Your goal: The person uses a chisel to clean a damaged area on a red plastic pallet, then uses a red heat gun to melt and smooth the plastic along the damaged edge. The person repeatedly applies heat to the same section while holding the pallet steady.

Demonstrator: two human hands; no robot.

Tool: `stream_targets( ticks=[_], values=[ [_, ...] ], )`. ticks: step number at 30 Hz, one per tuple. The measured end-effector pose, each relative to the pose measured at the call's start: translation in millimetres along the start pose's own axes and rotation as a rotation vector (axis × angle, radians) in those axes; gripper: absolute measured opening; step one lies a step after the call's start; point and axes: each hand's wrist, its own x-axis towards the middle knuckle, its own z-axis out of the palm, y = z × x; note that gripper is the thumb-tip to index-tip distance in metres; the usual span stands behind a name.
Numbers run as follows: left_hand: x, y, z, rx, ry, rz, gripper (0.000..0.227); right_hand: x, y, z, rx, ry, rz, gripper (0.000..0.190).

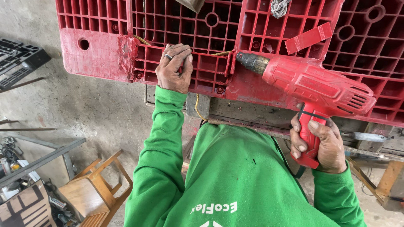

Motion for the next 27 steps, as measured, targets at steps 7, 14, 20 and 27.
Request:
stream_targets(
  ticks=[7,14,20,27],
  values=[
    [2,2,-3,-0.016,0.000,0.008,0.015,-3,-9,9,-0.075,0.031,-0.026,0.053],
    [2,4,-5,-0.027,0.012,0.002,0.015,-15,-13,16,-0.114,0.061,0.003,0.055],
    [1,2,-4,-0.028,0.014,0.004,0.014,-26,-7,19,-0.146,0.086,0.012,0.056],
    [-1,-2,-4,-0.053,0.008,-0.005,0.012,-31,0,23,-0.134,0.095,-0.005,0.056]
  ],
)
